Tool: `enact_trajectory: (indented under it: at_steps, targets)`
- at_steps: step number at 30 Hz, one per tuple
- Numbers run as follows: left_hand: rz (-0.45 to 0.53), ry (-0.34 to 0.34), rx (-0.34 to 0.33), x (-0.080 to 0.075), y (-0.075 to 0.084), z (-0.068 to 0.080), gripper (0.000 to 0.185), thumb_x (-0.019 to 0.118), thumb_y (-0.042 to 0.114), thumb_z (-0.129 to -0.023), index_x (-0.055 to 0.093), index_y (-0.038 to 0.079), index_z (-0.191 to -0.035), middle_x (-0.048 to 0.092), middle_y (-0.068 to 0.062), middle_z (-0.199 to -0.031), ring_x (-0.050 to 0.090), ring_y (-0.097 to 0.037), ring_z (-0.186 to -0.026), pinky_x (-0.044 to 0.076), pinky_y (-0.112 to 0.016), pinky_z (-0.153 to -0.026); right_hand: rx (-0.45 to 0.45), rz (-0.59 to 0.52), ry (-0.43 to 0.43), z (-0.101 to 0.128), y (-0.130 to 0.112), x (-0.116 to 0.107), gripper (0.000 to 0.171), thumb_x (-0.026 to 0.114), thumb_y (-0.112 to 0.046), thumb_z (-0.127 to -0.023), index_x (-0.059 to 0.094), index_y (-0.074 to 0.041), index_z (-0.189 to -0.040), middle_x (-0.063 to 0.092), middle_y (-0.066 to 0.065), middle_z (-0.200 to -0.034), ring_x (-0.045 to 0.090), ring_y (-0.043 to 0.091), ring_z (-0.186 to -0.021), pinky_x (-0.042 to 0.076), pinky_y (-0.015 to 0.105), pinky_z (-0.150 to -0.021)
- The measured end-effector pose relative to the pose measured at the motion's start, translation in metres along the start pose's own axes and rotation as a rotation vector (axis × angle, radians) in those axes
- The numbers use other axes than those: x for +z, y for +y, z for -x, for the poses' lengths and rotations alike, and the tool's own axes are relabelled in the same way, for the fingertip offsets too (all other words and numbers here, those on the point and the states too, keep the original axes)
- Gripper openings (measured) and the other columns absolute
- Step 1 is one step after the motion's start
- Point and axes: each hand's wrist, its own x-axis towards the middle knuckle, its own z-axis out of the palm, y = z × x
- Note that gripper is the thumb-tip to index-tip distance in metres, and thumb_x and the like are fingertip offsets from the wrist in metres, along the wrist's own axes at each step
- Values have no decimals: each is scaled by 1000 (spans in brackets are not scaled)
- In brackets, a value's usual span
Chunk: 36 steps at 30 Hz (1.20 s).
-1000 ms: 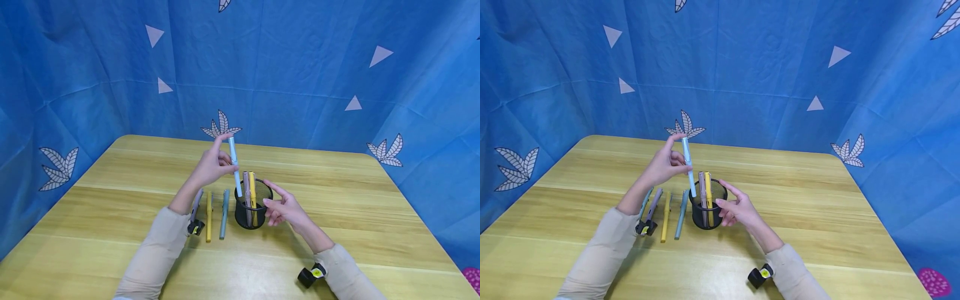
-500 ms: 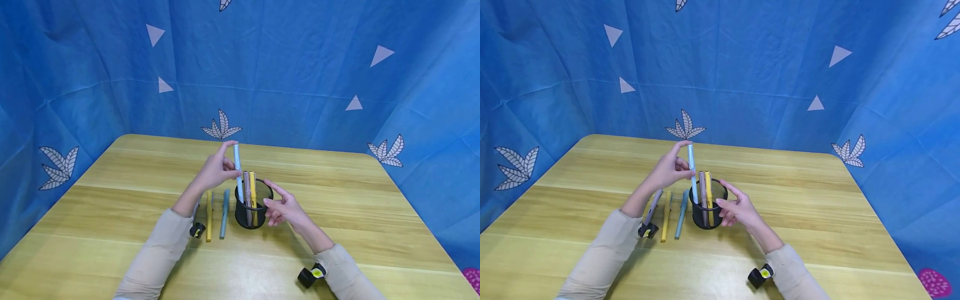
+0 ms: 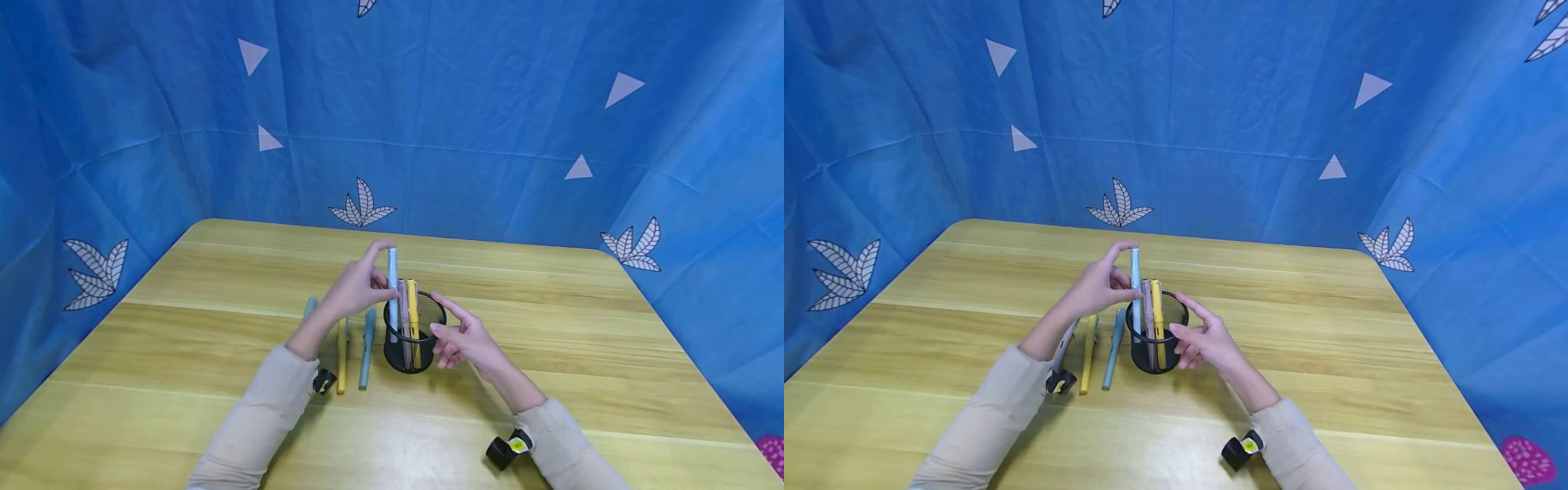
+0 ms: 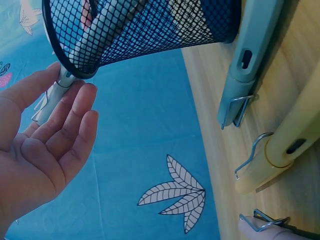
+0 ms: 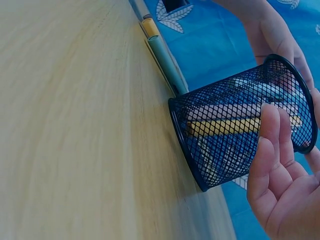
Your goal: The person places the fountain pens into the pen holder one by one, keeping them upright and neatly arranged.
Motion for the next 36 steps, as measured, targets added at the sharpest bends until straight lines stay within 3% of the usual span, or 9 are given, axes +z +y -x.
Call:
enact_trajectory:
  at_steps: [17,26,36]
  targets:
    - [-27,-13,-12,5,-4,2,76,73,7,-73,28,12,-135,59,0,-69,55,-15,-62,48,-25,-61,8,15,9,1,-2,1,64,56,-18,-89,22,-20,-143,60,9,-62,57,15,-45,48,26,-44]
    - [-48,-18,41,8,-9,3,66,76,7,-69,39,4,-124,57,-5,-76,54,-15,-60,47,-24,-57,6,21,10,0,-2,2,63,55,-17,-90,21,-20,-143,59,9,-62,57,16,-44,47,26,-44]
    - [-84,-29,13,11,-12,3,65,76,11,-70,42,9,-125,56,-4,-79,52,-14,-62,46,-24,-57,8,22,9,0,-2,2,62,55,-17,-90,22,-21,-143,59,10,-62,57,16,-45,48,27,-44]
